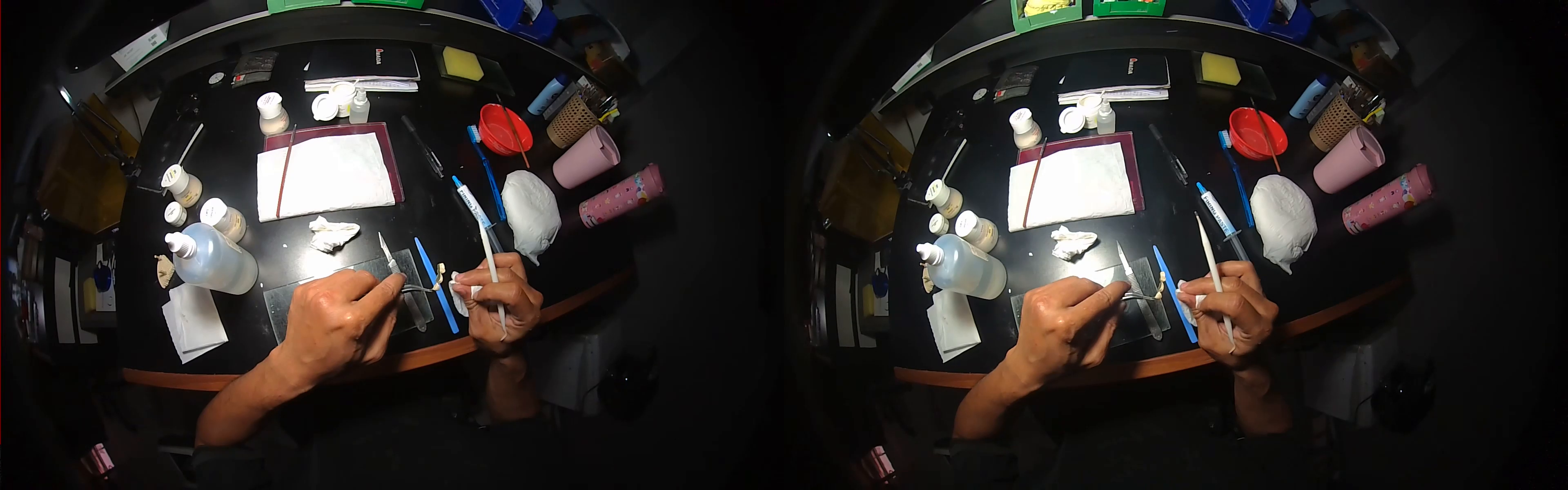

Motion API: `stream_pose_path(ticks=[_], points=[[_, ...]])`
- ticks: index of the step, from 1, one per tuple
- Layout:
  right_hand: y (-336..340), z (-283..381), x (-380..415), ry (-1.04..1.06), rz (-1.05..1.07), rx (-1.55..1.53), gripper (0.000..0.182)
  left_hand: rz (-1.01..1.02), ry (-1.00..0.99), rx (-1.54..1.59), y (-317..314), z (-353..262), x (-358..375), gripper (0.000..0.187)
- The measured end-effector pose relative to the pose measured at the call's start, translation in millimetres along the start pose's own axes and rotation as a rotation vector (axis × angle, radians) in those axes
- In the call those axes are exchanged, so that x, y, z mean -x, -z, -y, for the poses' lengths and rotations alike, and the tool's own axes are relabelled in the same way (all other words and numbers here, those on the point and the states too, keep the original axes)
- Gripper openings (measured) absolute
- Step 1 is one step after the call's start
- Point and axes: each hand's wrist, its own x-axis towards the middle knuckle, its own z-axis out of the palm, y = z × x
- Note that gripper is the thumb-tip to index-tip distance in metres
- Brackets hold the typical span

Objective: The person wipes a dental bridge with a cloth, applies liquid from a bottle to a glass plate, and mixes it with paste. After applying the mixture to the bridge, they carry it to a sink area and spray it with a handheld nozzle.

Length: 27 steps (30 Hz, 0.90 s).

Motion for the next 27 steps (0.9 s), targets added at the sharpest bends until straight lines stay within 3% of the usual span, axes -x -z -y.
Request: stream_pose_path(ticks=[5, 8, 11, 14, 19, 22, 27], points=[[6, -2, 0, -0.163, 0.026, 0.143, 0.024, 0.000, 0.000, 0.005, -1, 1, 1, 0.031], [9, -3, -5, -0.109, 0.071, 0.234, 0.024, -0.014, -0.001, 0.024, -3, 0, 0, 0.025], [10, 5, -14, -0.053, 0.029, 0.127, 0.024, -0.007, 0.017, 0.084, -1, -1, -2, 0.023], [6, 9, -17, -0.138, 0.027, -0.146, 0.024, 0.004, 0.041, 0.148, 0, -2, -2, 0.025], [1, 6, -23, -0.147, 0.104, -0.206, 0.025, -0.004, 0.044, 0.180, 0, -1, -2, 0.022], [-2, 2, -26, -0.101, 0.043, -0.136, 0.021, -0.034, 0.019, 0.161, -4, 3, 0, 0.020], [6, -1, -19, -0.226, 0.038, 0.029, 0.019, -0.033, 0.105, 0.136, 1, 1, -2, 0.012]])
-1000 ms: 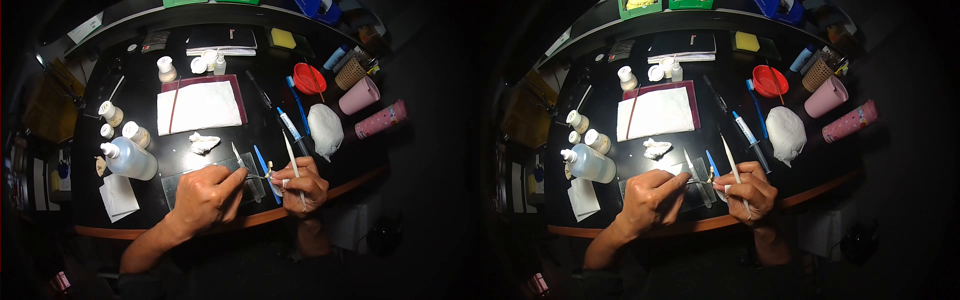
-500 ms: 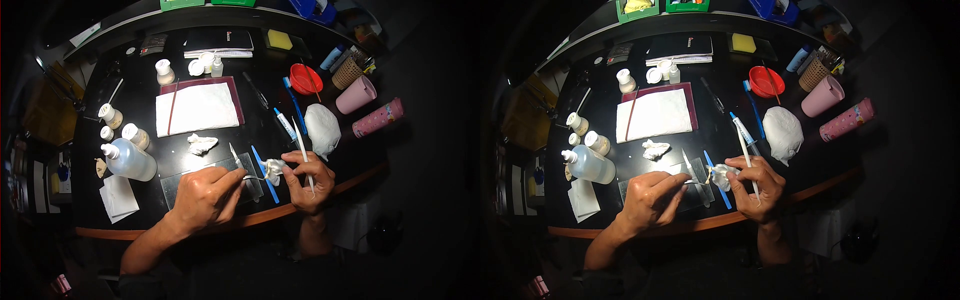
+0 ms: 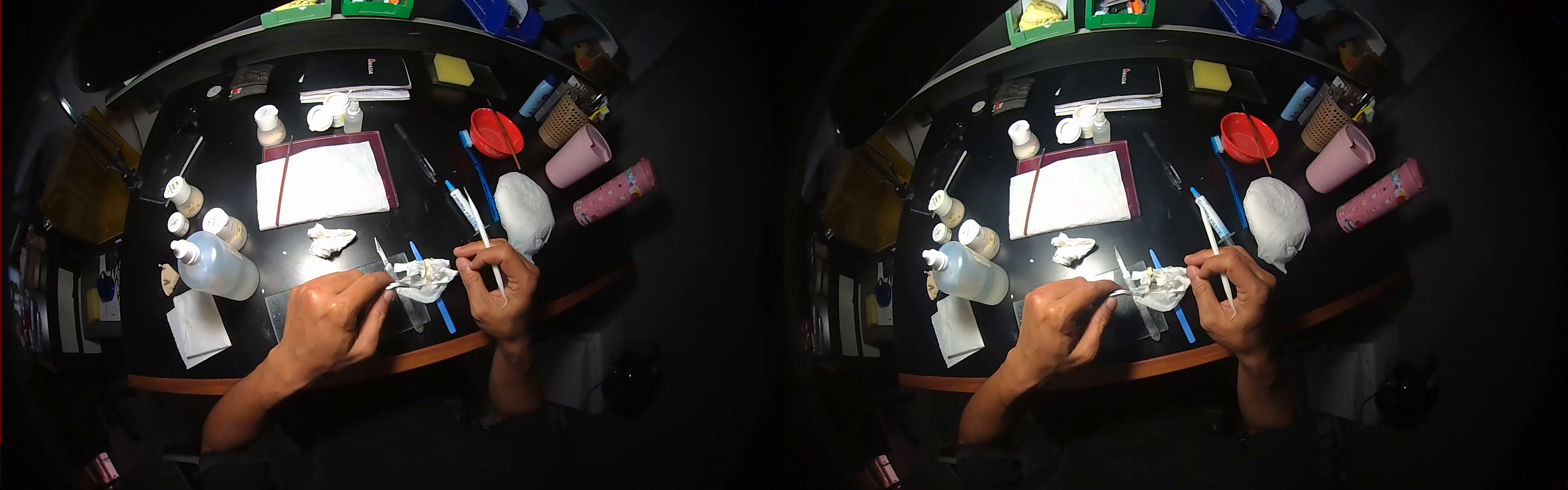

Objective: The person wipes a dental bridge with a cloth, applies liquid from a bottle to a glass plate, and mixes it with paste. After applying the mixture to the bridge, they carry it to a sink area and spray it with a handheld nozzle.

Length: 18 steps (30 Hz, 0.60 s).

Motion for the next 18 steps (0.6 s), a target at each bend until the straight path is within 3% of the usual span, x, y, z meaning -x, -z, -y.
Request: stream_pose_path(ticks=[4, 10, 13, 16, 18], points=[[-3, -2, 6, 0.002, -0.009, 0.123, 0.019, 0.003, 0.153, -0.035, 7, -6, -4, 0.006], [-12, -1, 17, -0.090, 0.027, 0.115, 0.020, 0.135, 0.274, -0.048, 11, -17, -15, 0.013], [-13, -9, 18, -0.069, -0.012, 0.086, 0.020, 0.197, 0.299, 0.018, 13, -23, -26, 0.019], [-7, -2, 12, -0.030, -0.008, -0.043, 0.023, 0.078, 0.166, 0.027, 2, -21, -35, 0.024], [-2, 6, 8, -0.024, 0.022, -0.085, 0.026, 0.061, 0.182, 0.094, -4, -21, -39, 0.026]])
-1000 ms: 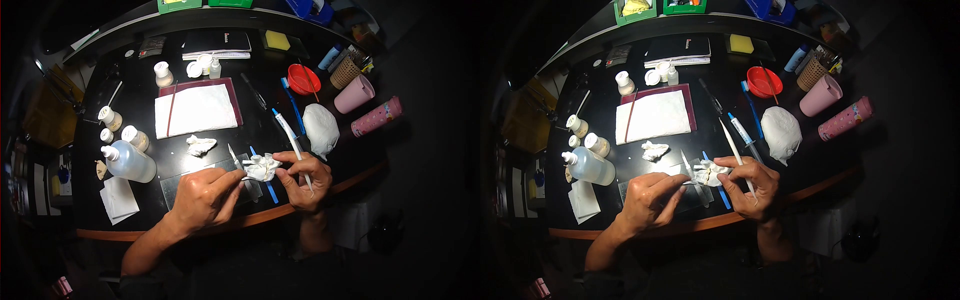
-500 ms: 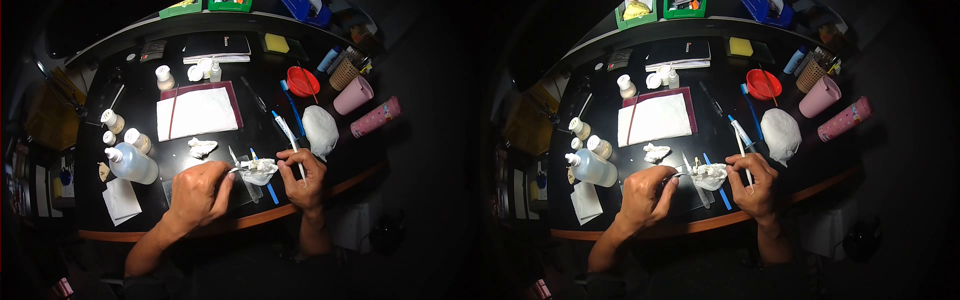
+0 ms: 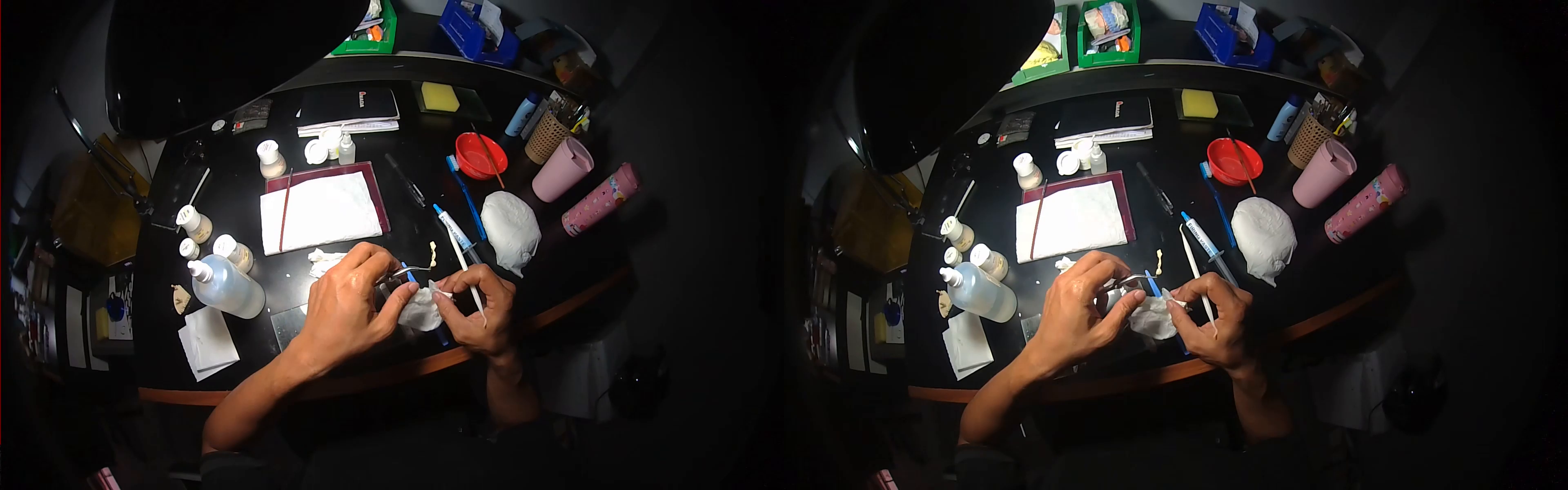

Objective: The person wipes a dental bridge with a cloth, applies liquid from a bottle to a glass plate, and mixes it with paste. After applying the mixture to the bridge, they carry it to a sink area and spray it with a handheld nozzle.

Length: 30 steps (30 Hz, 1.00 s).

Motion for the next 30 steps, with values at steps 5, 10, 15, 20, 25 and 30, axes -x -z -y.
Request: stream_pose_path(ticks=[5, 10, 15, 20, 25, 30], points=[[12, 7, -15, 0.123, -0.016, 0.039, 0.028, -0.021, -0.018, 0.018, -6, 6, 2, 0.019], [17, 1, -27, 0.234, -0.015, 0.033, 0.027, -0.028, 0.017, -0.027, -4, 5, 4, 0.015], [9, 3, -38, 0.381, 0.070, 0.042, 0.031, -0.085, -0.086, -0.139, -9, 12, 6, 0.016], [2, -7, -38, 0.444, 0.107, 0.046, 0.032, -0.086, -0.084, -0.163, -7, 15, 8, 0.018], [-3, -8, -35, 0.316, 0.100, -0.012, 0.029, -0.091, -0.079, -0.171, -8, 14, 9, 0.019], [-9, -10, -36, 0.230, 0.046, -0.079, 0.024, -0.025, -0.064, -0.160, -6, 15, 10, 0.024]])
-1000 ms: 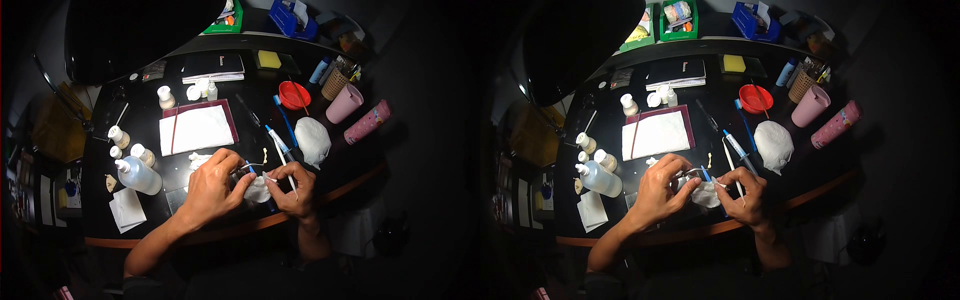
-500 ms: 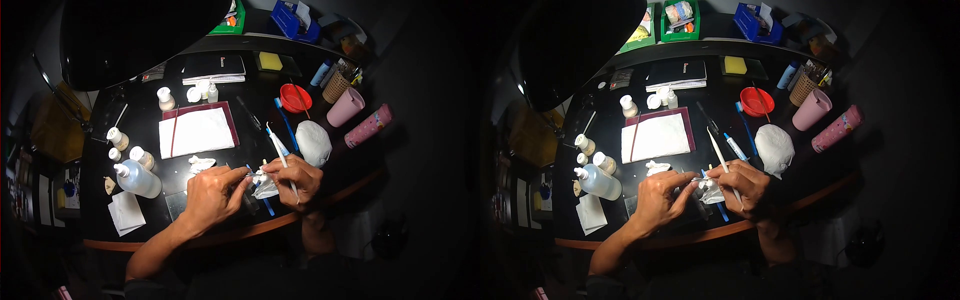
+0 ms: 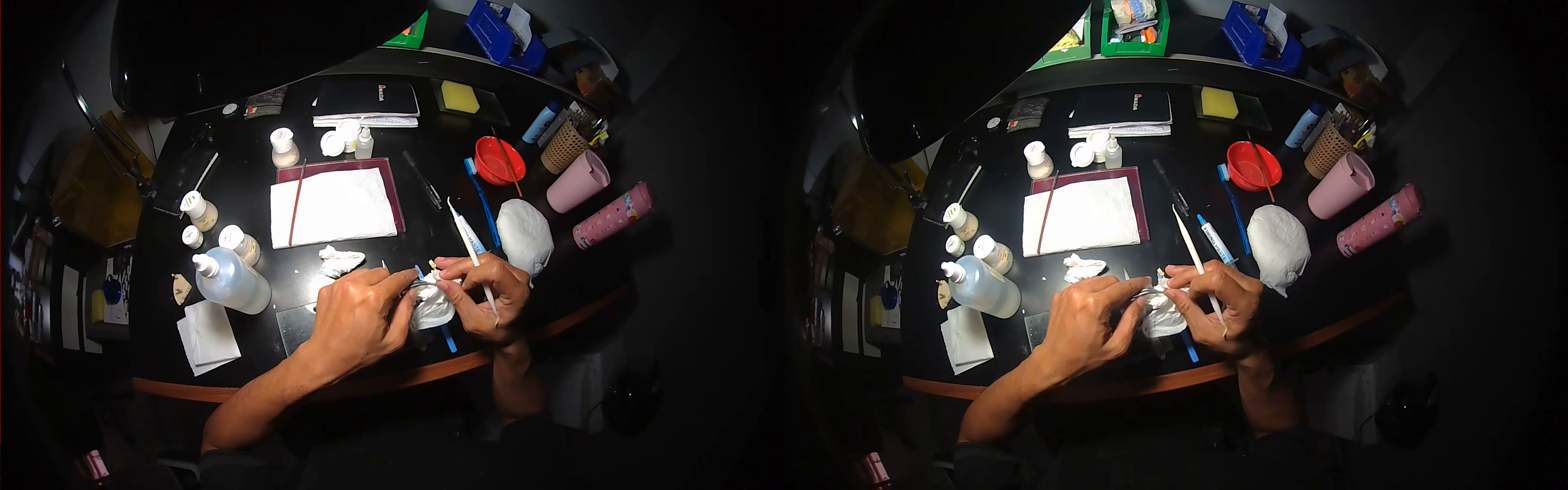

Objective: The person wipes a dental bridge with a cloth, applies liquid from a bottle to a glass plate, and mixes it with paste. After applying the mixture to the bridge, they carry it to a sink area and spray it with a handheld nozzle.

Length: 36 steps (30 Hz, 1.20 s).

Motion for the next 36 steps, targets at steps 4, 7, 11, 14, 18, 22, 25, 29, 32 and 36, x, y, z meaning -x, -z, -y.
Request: stream_pose_path(ticks=[4, 7, 11, 14, 18, 22, 25, 29, 32, 36], points=[[6, 4, 0, -0.146, 0.023, 0.011, 0.032, 0.016, -0.061, -0.061, -4, 4, 2, 0.028], [14, -4, 4, -0.208, -0.049, 0.018, 0.033, 0.041, -0.042, -0.110, -4, 9, 2, 0.032], [22, -9, 8, -0.252, 0.093, 0.137, 0.030, 0.052, -0.046, -0.125, 0, 16, 2, 0.038], [19, -4, 3, -0.228, 0.018, 0.139, 0.029, 0.070, -0.065, -0.122, 2, 16, 2, 0.038], [18, 9, -6, -0.176, 0.037, 0.074, 0.026, 0.057, -0.052, -0.119, 9, 14, 1, 0.036], [10, 28, 8, -0.126, 0.194, 0.081, 0.046, -0.209, -0.090, -0.061, 32, 27, -8, 0.016], [-19, 43, 46, -0.109, 0.192, -0.023, 0.021, -0.295, -0.078, 0.048, 47, 33, -10, 0.014], [-39, 43, 70, -0.001, 0.221, -0.100, 0.018, -0.284, -0.017, 0.084, 53, 32, -8, 0.011], [-35, 44, 73, -0.085, 0.222, -0.211, 0.022, -0.283, -0.042, 0.115, 52, 35, -8, 0.015], [-19, 42, 64, -0.181, 0.334, -0.493, 0.037, -0.305, -0.040, 0.096, 54, 38, -8, 0.015]])
